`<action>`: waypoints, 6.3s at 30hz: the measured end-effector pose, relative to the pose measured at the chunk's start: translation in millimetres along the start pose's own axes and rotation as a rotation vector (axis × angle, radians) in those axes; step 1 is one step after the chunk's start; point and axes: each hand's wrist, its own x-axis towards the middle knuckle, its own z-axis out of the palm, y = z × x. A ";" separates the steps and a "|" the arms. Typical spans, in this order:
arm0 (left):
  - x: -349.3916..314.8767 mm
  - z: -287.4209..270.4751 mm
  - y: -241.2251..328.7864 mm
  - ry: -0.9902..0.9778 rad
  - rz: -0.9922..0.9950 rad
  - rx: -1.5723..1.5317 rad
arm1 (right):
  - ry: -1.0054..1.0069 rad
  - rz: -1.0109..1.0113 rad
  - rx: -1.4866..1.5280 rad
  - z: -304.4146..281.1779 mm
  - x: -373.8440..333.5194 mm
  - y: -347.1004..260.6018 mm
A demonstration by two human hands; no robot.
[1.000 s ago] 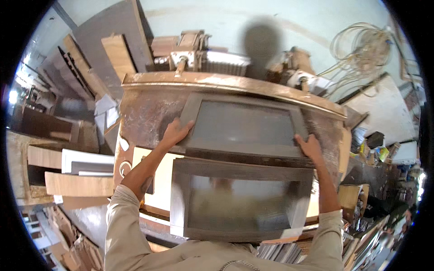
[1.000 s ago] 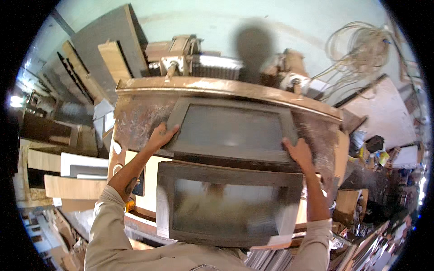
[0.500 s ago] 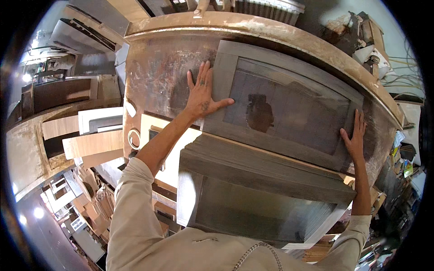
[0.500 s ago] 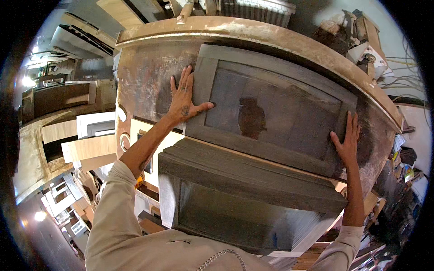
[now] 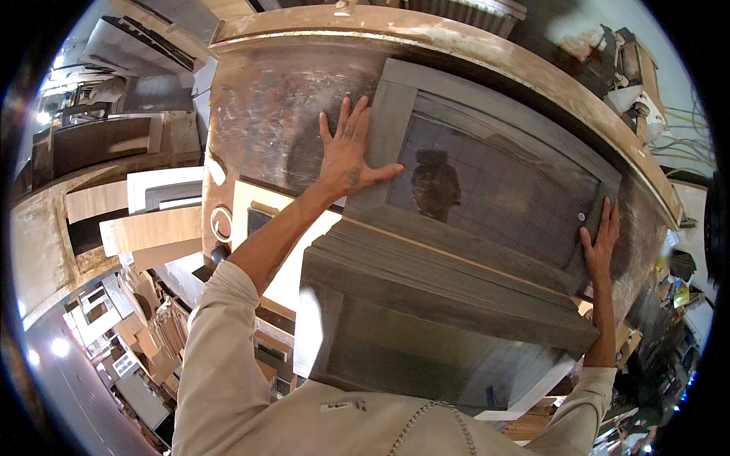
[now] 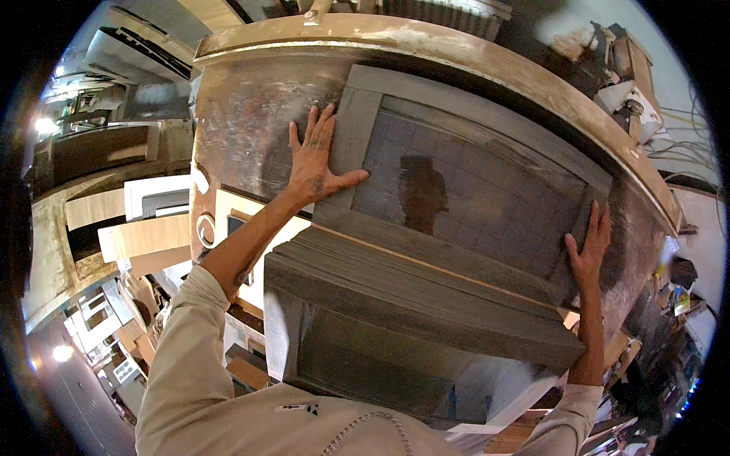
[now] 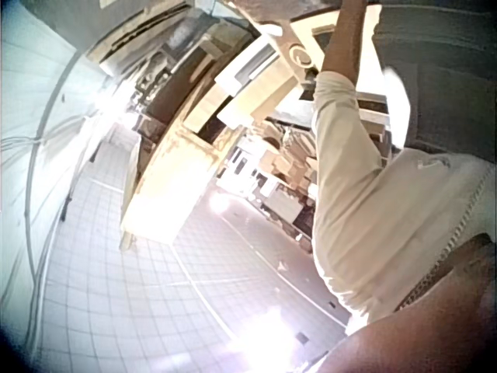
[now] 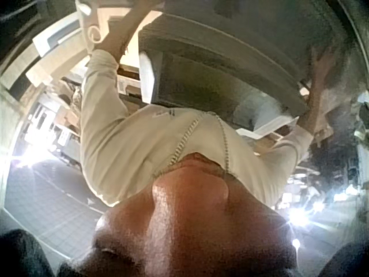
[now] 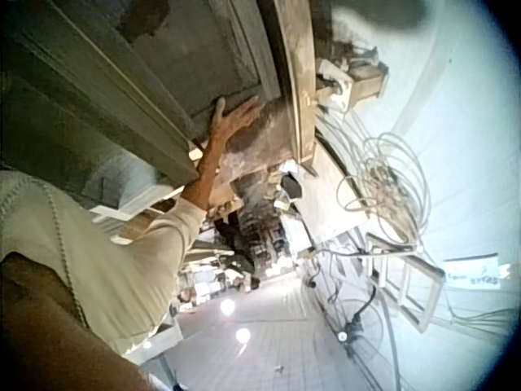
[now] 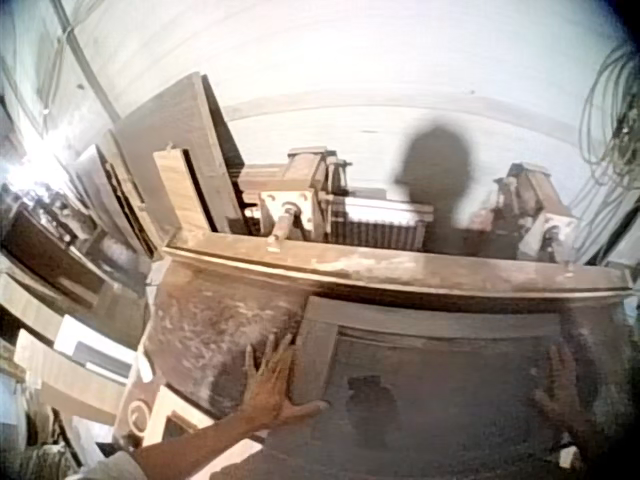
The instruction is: The person wipes the wooden frames of glass panels with a cloth, turns them over, and stacks them into a pile on the floor of a workshop.
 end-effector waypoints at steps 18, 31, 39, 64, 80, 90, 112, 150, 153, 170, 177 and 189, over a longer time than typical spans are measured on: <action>8.9 -3.9 15.4 0.036 0.033 0.103 | 0.061 -0.040 -0.021 -6.3 -4.9 0.4; 11.0 -4.1 11.6 0.052 0.064 0.084 | 0.060 -0.031 -0.023 -5.9 -3.3 -1.3; 6.7 -5.9 9.4 0.005 0.051 0.149 | 0.006 0.013 -0.012 -10.4 -3.4 -4.2; -108.1 -234.2 155.1 0.408 -0.096 -1.824 | 1.066 0.550 1.775 -188.5 -106.6 -153.0; -281.0 -221.7 161.0 0.113 -0.578 -0.996 | 0.275 0.467 0.923 -206.3 -323.8 -159.6; -282.5 -146.0 121.5 -0.042 -0.518 -0.621 | 0.124 0.646 0.488 -138.1 -329.5 -129.9; -276.8 -148.0 157.7 0.060 -0.438 -0.913 | 0.282 0.758 0.645 -150.1 -383.0 -186.9; -285.6 -159.2 459.9 -0.564 0.278 -0.719 | 0.958 1.790 0.257 -173.7 -792.4 -248.6; -231.2 -171.8 375.7 -0.243 0.059 -0.576 | 0.961 1.415 0.386 -183.0 -677.4 -215.0; 5.7 -107.0 47.4 -0.269 -0.594 -0.354 | -0.166 0.475 0.123 -133.5 -23.8 -62.9; 2.8 -46.2 20.8 -0.274 -0.335 -0.087 | -0.635 0.510 0.012 -86.1 -12.2 -45.3; -5.7 -5.5 16.9 -0.100 0.015 0.085 | 0.051 -0.021 0.033 3.2 -32.2 2.0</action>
